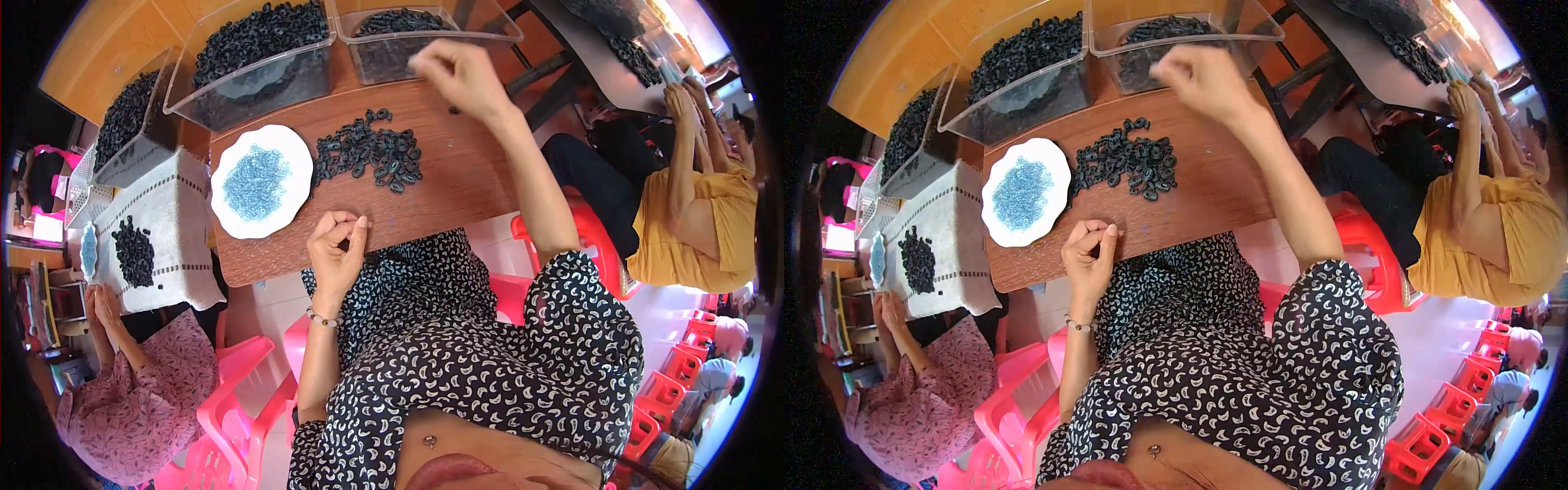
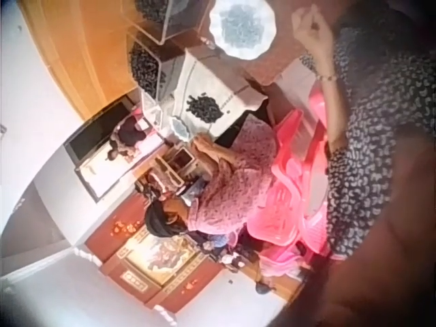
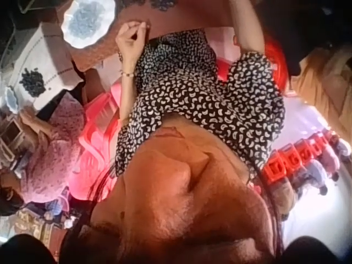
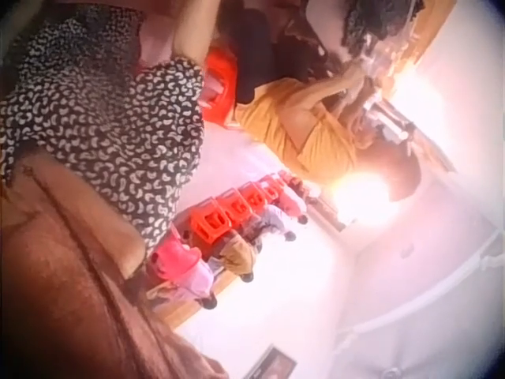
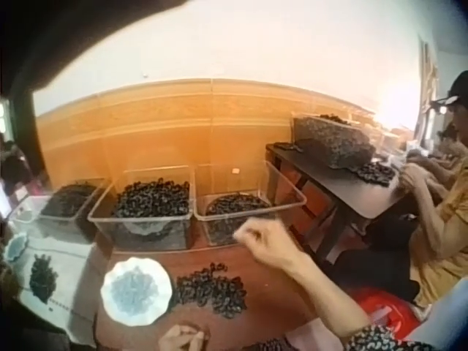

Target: The person sorts small black plastic parts from a pile on the table before picking one up and inserting a small metal spring from a white plate into it. They then place the assembled piece back onto the table and repeat the process.

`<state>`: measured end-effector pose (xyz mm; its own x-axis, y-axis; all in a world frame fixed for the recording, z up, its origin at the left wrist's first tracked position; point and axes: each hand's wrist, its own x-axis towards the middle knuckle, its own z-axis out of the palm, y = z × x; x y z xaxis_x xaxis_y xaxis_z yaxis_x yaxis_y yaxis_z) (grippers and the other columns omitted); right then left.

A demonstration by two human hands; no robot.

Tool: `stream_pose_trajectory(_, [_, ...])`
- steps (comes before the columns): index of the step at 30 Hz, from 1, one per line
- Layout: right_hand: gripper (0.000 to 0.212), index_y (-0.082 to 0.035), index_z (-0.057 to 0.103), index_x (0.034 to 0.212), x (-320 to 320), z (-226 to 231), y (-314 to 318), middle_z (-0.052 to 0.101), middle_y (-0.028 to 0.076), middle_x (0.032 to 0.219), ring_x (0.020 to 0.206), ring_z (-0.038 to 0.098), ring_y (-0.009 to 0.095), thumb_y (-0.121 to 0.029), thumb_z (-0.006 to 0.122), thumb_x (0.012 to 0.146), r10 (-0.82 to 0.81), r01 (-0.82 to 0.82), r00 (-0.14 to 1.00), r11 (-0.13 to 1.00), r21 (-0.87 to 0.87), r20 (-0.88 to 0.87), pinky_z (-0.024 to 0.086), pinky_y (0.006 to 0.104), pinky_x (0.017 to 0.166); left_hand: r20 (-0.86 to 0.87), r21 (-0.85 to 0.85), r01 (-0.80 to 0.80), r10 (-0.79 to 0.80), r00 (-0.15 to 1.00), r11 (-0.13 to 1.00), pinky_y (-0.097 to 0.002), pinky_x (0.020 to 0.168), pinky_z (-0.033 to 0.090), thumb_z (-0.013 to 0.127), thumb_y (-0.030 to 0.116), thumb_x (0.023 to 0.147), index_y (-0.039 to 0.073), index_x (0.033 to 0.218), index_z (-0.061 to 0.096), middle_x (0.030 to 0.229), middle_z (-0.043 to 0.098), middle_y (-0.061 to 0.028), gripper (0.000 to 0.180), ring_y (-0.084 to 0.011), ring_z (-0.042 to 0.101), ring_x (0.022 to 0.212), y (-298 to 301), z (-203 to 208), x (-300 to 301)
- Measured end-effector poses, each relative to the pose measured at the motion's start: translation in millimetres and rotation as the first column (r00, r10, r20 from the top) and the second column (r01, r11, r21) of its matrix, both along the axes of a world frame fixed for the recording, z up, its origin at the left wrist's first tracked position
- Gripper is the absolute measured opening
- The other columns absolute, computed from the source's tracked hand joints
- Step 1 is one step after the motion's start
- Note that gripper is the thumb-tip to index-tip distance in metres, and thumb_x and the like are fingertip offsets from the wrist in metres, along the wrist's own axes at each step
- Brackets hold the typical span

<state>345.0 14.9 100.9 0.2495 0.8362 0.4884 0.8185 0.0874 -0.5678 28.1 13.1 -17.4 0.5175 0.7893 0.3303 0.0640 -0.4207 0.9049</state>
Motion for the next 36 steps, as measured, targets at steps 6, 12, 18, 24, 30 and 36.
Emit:
stream_pose_trajectory(6, [0.017,-0.002,0.073,0.103,-10.4,-62.5,-23.0,0.073,0.014,0.092,0.091,0.064,0.035,-0.013,0.07,0.091,0.122,-0.09,0.985,0.966,-0.242,0.12,0.05,0.0432,0.087,-0.011,0.023,0.01,-0.01,1.0,1.0,-0.0238,0.061,0.044,0.072,0.007,0.093,0.0,0.088,0.078,0.088,0.066,-0.0044,0.01,-0.0106,0.058,0.074,0.7,1.0,1.8])
stream_pose_trajectory(12, [0.02,-0.001,0.072,0.105,-13.9,-79.6,-23.8,0.071,0.017,0.097,0.098,0.062,0.033,-0.013,0.072,0.089,0.144,-0.081,0.979,0.926,-0.368,0.147,0.047,0.0434,0.091,-0.004,0.011,-0.004,0.004,1.0,1.0,-0.0246,0.064,0.045,0.073,0.008,0.093,0.0,0.088,0.078,0.088,0.066,-0.0049,0.011,-0.0119,0.06,0.076,-2.0,1.9,2.3])
stream_pose_trajectory(18, [0.015,0.0,0.07,0.1,-19.2,-82.9,-25.2,0.07,0.015,0.087,0.083,0.066,0.03,-0.009,0.073,0.088,0.093,-0.104,0.994,0.954,-0.28,-0.051,0.051,0.0387,0.081,-0.016,-0.005,-0.005,0.005,1.0,1.0,-0.0253,0.068,0.047,0.072,0.008,0.093,0.0,0.087,0.078,0.089,0.067,-0.0064,0.012,-0.0135,0.062,0.078,-1.8,1.6,2.3])
stream_pose_trajectory(24, [0.014,-0.002,0.07,0.101,-52.9,-57.1,-41.3,0.069,0.009,0.083,0.075,0.064,0.016,-0.011,0.073,0.09,0.185,-0.232,0.947,0.96,-0.159,-0.263,0.051,0.029,0.067,0.012,-0.138,0.015,-0.014,1.0,0.99,-0.0242,0.075,0.05,0.073,0.01,0.093,0.002,0.107,0.078,0.102,0.07,-0.0069,0.017,-0.0116,0.063,0.083,2.2,0.1,1.1])
stream_pose_trajectory(30, [0.024,0.002,0.067,0.101,-110.4,-38.6,-56.9,0.075,0.014,0.088,0.078,0.071,0.02,-0.017,0.074,0.089,0.343,-0.507,0.796,0.828,-0.239,-0.499,0.054,0.0335,0.069,0.073,-0.147,0.062,-0.052,0.996,0.987,-0.0247,0.08,0.053,0.078,0.003,0.086,0.0,0.129,0.068,0.108,0.072,-0.0086,0.044,-0.0117,0.067,0.09,-5.6,20.7,-0.2])
stream_pose_trajectory(36, [0.023,0.001,0.063,0.1,-128.4,-38.8,-49.1,0.074,0.015,0.085,0.076,0.07,0.02,-0.016,0.074,0.089,0.347,-0.561,0.774,0.764,-0.319,-0.529,0.053,0.0331,0.067,-0.106,-0.046,-0.021,0.016,0.994,0.999,-0.0263,0.072,0.053,0.078,0.007,0.087,0.001,0.121,0.072,0.096,0.074,-0.0117,0.035,-0.0142,0.067,0.08,-6.4,35.4,-14.1])
